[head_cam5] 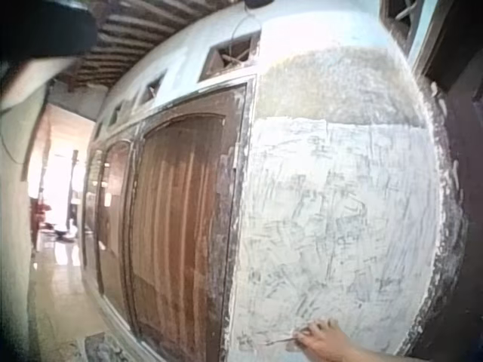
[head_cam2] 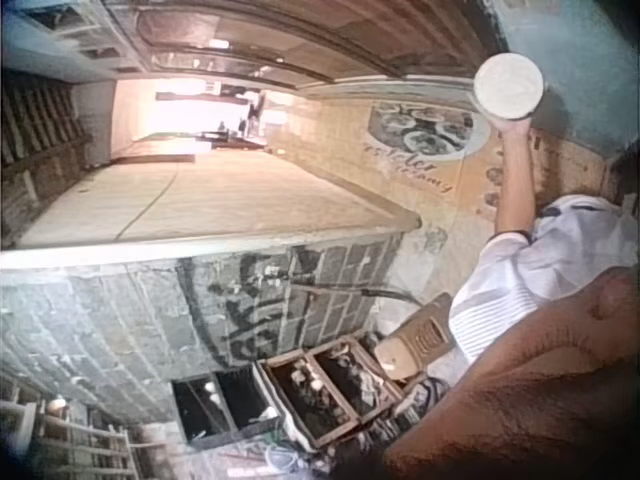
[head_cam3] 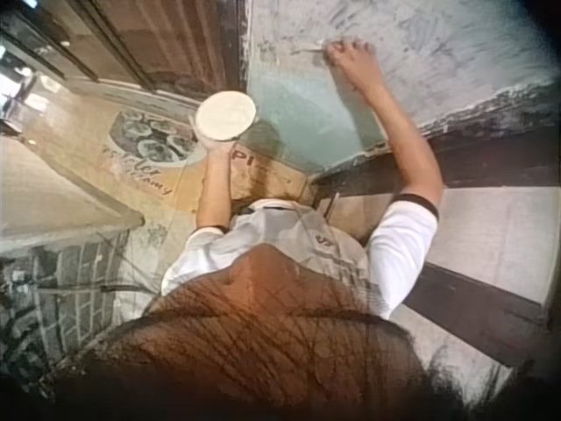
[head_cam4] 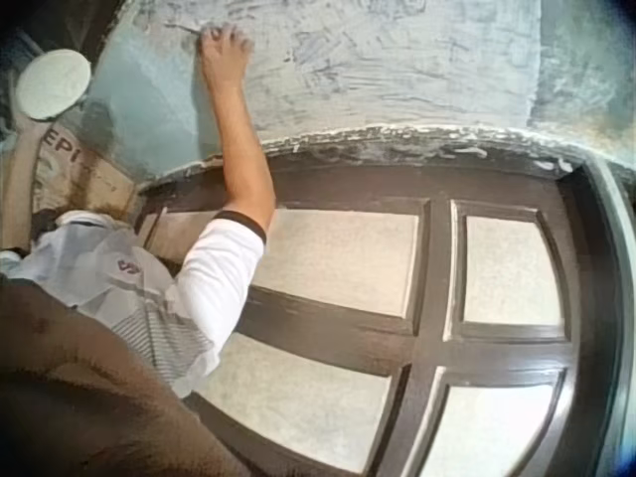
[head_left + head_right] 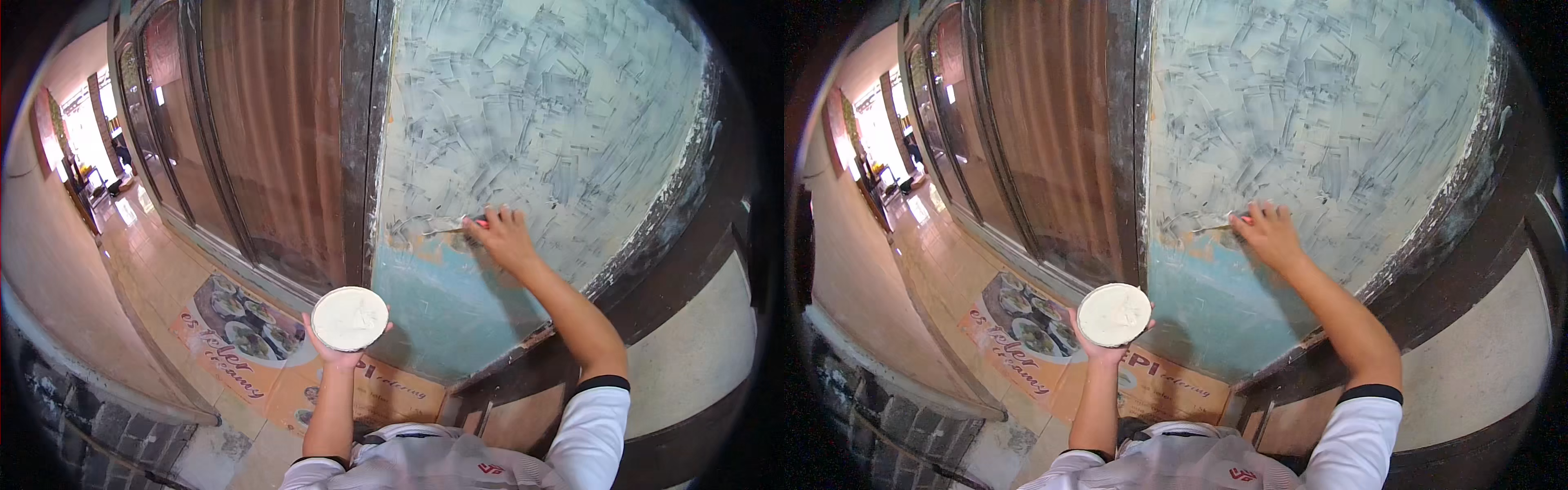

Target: The person applies wall putty to a wall section using a putty knife, scooping the putty from a bucket and spreading it onto the wall.

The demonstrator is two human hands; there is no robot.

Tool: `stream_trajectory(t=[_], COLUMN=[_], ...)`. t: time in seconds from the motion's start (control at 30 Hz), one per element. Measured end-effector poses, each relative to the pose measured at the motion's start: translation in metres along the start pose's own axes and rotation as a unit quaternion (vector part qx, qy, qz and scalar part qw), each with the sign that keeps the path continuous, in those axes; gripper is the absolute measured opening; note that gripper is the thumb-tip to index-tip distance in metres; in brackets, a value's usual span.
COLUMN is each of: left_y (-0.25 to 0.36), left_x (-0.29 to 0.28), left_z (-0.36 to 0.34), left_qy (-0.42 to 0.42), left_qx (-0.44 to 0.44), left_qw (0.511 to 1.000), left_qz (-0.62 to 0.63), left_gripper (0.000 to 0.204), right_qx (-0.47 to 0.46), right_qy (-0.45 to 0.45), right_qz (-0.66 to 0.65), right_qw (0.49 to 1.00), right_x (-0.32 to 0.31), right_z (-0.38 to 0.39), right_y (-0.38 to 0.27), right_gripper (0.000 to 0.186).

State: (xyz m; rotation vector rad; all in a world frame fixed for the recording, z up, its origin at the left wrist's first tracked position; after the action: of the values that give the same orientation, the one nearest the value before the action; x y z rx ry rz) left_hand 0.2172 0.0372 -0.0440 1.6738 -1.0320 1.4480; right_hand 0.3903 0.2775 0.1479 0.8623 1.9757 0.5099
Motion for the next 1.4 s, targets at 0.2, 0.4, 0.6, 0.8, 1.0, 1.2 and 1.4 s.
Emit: stream_trajectory(t=[0.2, 0.4, 0.6, 0.8, 1.0, 1.2, 1.4], left_y=[-0.002, -0.007, 0.002, -0.004, 0.005, 0.003, -0.004], left_x=[-0.004, -0.001, -0.004, -0.006, -0.012, -0.011, -0.006], left_z=[0.003, -0.005, -0.003, -0.003, -0.002, -0.001, -0.004], left_qy=[-0.019, -0.024, -0.021, -0.023, -0.002, -0.024, -0.020], left_qx=[-0.006, -0.020, -0.008, -0.015, -0.001, -0.012, -0.018], left_qw=[1.000, 0.999, 0.999, 1.000, 1.000, 1.000, 0.999], left_qz=[0.011, -0.023, -0.027, -0.003, -0.026, -0.007, -0.019], left_gripper=[0.106, 0.104, 0.106, 0.107, 0.106, 0.107, 0.108], right_qx=[-0.006, 0.024, 0.018, 0.021, 0.053, 0.061, 0.063], right_qy=[-0.035, -0.013, -0.043, -0.045, -0.023, -0.067, -0.085], right_qz=[-0.041, -0.041, -0.016, -0.082, -0.028, -0.060, -0.090], right_qw=[0.999, 0.999, 0.999, 0.995, 0.998, 0.994, 0.990], right_x=[-0.006, 0.022, -0.013, 0.016, 0.000, -0.011, 0.026], right_z=[0.007, 0.010, 0.029, 0.017, 0.004, 0.025, 0.009], right_y=[-0.020, -0.024, 0.009, -0.036, -0.005, -0.010, -0.038], right_gripper=[0.045, 0.045, 0.049, 0.048, 0.049, 0.051, 0.053])
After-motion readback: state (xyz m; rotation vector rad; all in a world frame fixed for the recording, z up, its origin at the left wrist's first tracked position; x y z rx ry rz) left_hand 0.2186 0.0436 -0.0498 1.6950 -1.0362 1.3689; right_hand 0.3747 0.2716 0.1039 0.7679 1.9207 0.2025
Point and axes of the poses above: each hand's wrist, its own z-axis away from the middle knuckle, its own x-axis out of the palm, y = z × x, the point moved 8 cm from there along -z, towards the middle knuckle
